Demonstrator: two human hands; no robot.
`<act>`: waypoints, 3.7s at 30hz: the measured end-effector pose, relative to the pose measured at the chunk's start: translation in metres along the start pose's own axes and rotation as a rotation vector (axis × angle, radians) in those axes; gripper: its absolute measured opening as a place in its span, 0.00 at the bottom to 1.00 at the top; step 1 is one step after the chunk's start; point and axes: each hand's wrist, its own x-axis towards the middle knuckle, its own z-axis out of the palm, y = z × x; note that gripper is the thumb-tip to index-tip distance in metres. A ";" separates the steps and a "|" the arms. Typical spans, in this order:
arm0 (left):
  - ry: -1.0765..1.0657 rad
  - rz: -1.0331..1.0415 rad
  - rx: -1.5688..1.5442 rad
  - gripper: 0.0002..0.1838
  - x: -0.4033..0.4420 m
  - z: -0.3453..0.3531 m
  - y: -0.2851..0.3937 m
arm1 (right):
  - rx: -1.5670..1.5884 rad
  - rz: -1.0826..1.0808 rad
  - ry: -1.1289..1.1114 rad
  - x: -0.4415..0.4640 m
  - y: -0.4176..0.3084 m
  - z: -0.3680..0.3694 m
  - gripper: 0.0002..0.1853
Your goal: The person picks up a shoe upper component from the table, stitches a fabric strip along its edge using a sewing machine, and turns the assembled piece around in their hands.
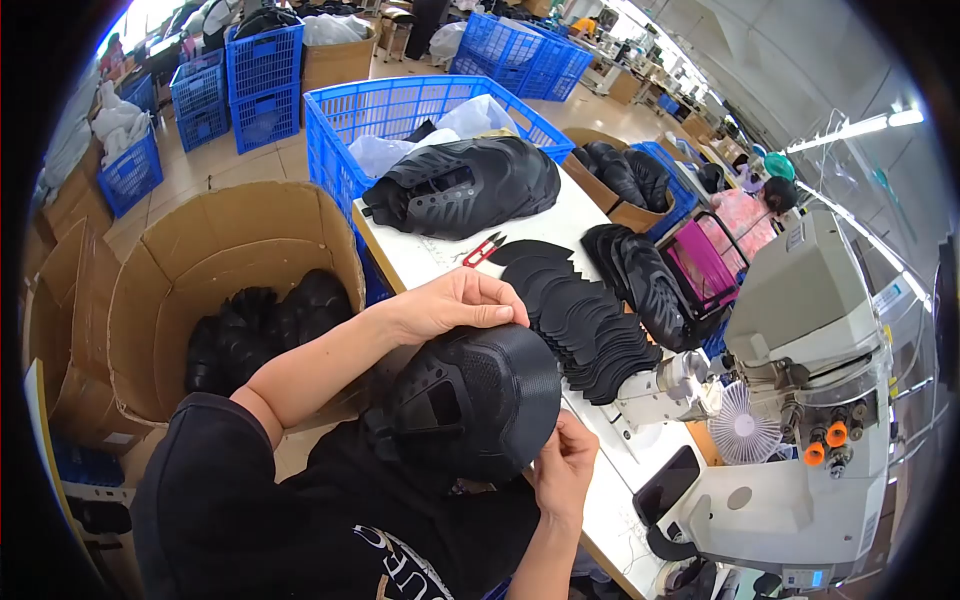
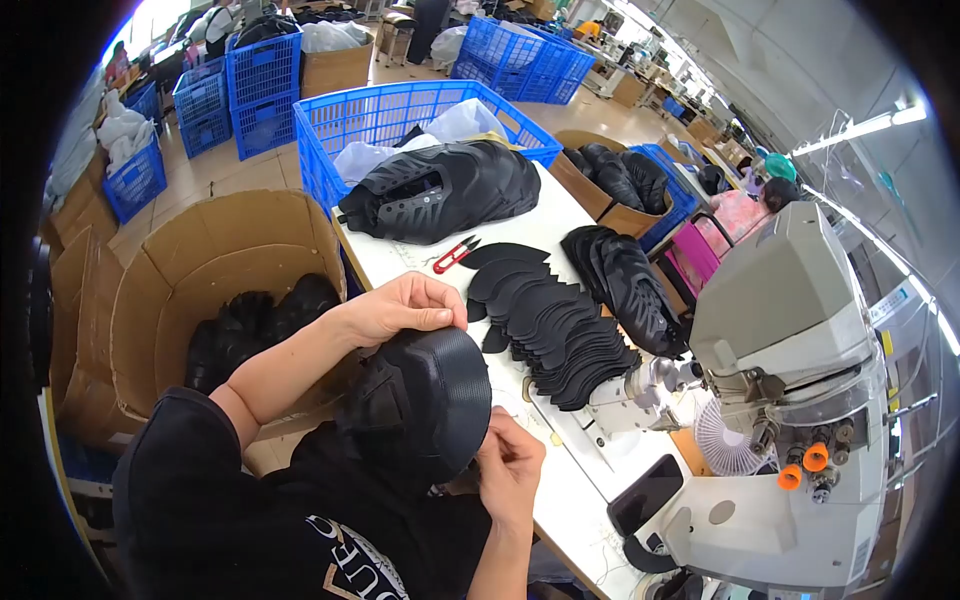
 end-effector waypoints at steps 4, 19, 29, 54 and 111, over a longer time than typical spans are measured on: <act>-0.017 -0.018 0.016 0.11 0.004 -0.001 -0.006 | 0.245 -0.133 0.178 -0.022 -0.007 -0.020 0.09; 0.161 0.122 0.676 0.09 0.049 0.020 -0.061 | 0.551 -0.238 0.497 -0.050 -0.008 -0.074 0.16; 0.509 0.268 1.649 0.18 0.041 -0.088 -0.071 | 0.550 -0.103 0.533 -0.065 0.014 -0.082 0.16; 0.088 0.273 1.328 0.13 0.009 0.086 -0.090 | -0.156 -0.141 0.840 -0.063 -0.005 -0.094 0.21; -0.148 -0.123 0.057 0.21 -0.023 0.132 -0.078 | -0.451 -0.199 0.893 -0.126 -0.021 -0.017 0.21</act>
